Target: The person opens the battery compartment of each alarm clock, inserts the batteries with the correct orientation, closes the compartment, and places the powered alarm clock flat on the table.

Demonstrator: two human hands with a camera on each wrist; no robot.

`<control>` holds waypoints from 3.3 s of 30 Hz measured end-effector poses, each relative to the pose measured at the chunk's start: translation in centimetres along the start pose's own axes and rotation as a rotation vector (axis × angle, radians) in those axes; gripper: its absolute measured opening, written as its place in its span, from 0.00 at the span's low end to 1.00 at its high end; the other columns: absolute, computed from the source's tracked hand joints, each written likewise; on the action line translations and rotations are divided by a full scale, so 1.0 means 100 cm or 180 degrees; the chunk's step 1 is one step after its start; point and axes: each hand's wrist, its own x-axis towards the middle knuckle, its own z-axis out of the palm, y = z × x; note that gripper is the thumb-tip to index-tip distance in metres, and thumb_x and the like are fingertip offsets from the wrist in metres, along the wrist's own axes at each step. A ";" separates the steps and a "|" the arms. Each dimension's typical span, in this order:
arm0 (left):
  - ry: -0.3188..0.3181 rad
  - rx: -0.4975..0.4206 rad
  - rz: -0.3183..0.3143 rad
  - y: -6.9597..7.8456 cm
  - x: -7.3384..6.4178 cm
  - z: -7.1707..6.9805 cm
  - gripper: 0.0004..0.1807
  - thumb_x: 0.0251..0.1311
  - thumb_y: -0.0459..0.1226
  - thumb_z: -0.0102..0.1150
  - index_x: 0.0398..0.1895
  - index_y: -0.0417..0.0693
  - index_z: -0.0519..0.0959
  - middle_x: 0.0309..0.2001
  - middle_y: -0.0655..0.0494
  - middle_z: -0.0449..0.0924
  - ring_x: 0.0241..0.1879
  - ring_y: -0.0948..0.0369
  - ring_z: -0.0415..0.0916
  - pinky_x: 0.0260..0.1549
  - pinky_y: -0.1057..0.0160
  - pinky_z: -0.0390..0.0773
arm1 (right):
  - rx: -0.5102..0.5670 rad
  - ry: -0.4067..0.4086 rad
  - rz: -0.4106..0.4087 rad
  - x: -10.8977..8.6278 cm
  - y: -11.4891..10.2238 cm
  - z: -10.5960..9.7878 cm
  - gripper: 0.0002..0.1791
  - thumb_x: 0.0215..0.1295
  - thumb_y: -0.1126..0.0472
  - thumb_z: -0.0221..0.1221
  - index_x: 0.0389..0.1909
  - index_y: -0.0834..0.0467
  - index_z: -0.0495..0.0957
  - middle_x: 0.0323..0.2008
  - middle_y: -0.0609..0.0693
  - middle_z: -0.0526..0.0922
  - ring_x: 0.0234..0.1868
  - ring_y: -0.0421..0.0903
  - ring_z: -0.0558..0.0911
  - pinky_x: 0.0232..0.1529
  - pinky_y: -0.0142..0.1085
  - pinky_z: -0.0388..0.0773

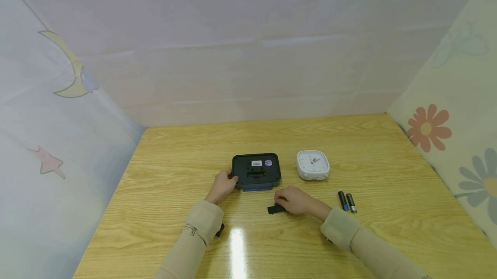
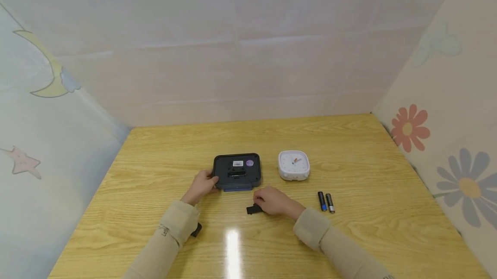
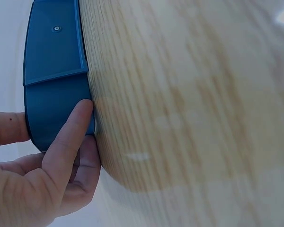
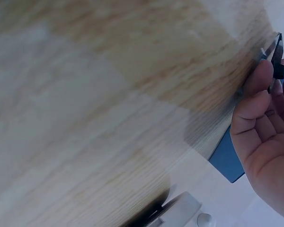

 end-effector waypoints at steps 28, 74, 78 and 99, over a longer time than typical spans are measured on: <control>0.0007 -0.0009 0.0014 0.000 0.002 -0.002 0.24 0.66 0.31 0.43 0.63 0.26 0.57 0.54 0.33 0.67 0.48 0.47 0.72 0.36 0.60 0.79 | -0.0057 0.0212 0.0113 -0.026 0.007 -0.016 0.05 0.61 0.66 0.55 0.32 0.60 0.78 0.25 0.42 0.77 0.24 0.33 0.70 0.25 0.29 0.70; 0.0027 -0.0062 0.0054 -0.006 0.001 0.001 0.23 0.65 0.30 0.43 0.61 0.25 0.59 0.52 0.33 0.69 0.45 0.48 0.74 0.35 0.59 0.79 | -0.0840 0.0502 0.1699 -0.107 0.034 -0.057 0.11 0.52 0.62 0.62 0.31 0.67 0.77 0.20 0.48 0.76 0.17 0.41 0.70 0.18 0.35 0.69; 0.0021 -0.0079 0.0064 -0.004 0.000 0.001 0.24 0.65 0.30 0.43 0.62 0.25 0.57 0.54 0.31 0.66 0.47 0.45 0.73 0.35 0.60 0.79 | -0.0887 0.0541 0.1947 -0.110 0.036 -0.057 0.10 0.53 0.61 0.62 0.21 0.62 0.73 0.16 0.47 0.71 0.16 0.42 0.67 0.16 0.33 0.64; 0.0001 -0.0074 0.0022 -0.006 0.001 -0.001 0.22 0.66 0.30 0.43 0.61 0.26 0.60 0.50 0.36 0.70 0.45 0.48 0.74 0.36 0.60 0.79 | -0.0786 0.0485 0.2289 -0.105 0.035 -0.048 0.19 0.55 0.59 0.61 0.10 0.56 0.66 0.08 0.46 0.64 0.11 0.39 0.62 0.12 0.28 0.58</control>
